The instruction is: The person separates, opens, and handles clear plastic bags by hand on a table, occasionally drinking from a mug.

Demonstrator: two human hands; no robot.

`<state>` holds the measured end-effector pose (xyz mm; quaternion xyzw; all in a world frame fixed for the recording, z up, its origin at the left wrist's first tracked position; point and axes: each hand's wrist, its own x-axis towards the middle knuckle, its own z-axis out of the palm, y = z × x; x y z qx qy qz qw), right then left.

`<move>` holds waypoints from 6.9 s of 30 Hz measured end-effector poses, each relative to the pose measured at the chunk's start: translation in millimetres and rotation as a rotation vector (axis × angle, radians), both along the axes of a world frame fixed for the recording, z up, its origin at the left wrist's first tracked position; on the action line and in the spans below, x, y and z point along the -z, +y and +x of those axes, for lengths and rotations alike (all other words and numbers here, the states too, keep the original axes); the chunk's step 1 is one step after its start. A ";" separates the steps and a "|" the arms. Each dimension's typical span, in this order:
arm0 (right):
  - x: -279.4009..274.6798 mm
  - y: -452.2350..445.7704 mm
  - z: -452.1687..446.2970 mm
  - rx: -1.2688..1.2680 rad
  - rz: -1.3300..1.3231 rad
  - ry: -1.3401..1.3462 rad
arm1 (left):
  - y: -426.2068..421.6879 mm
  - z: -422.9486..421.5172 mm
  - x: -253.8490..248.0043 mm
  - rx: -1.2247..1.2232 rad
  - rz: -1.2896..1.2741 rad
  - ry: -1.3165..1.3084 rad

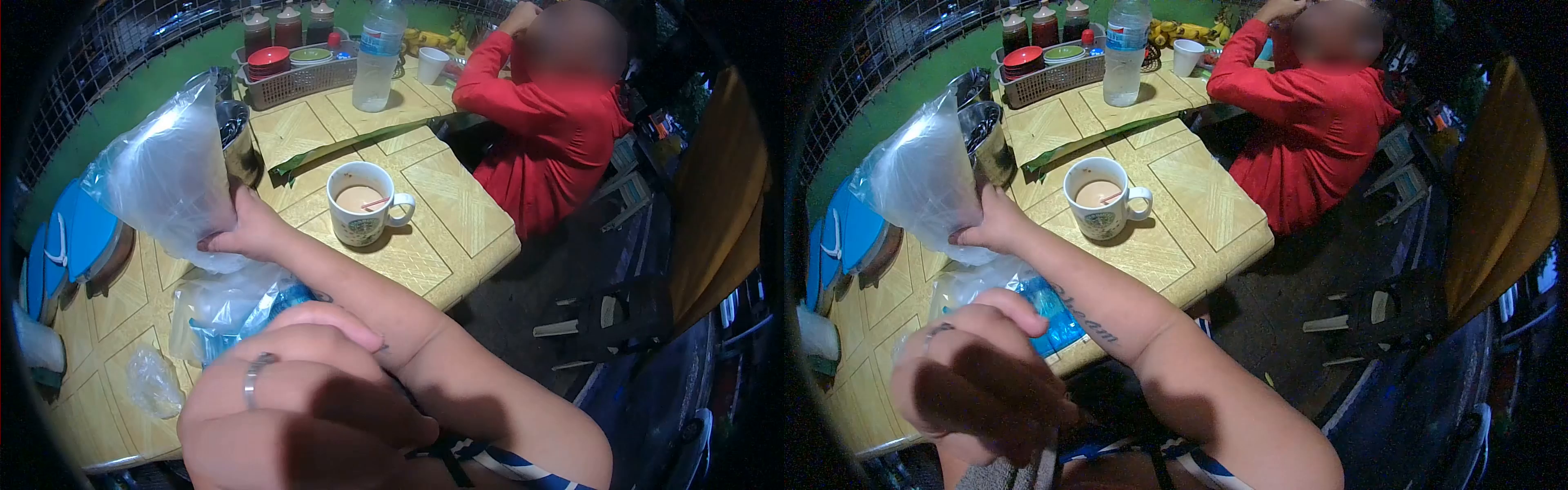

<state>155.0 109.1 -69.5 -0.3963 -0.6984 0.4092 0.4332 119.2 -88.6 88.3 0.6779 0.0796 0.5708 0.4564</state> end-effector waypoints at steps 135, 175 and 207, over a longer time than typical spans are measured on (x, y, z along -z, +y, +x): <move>2.4 3.7 -1.2 -0.101 -0.034 0.115 | 0.2 -2.4 16.9 0.412 0.414 0.335; 19.9 10.6 -7.0 -0.050 0.014 0.153 | 16.2 -53.0 -17.9 -0.102 0.248 0.774; -5.5 -2.4 -0.9 -0.105 0.017 0.107 | 7.9 -39.6 25.6 0.075 0.219 0.610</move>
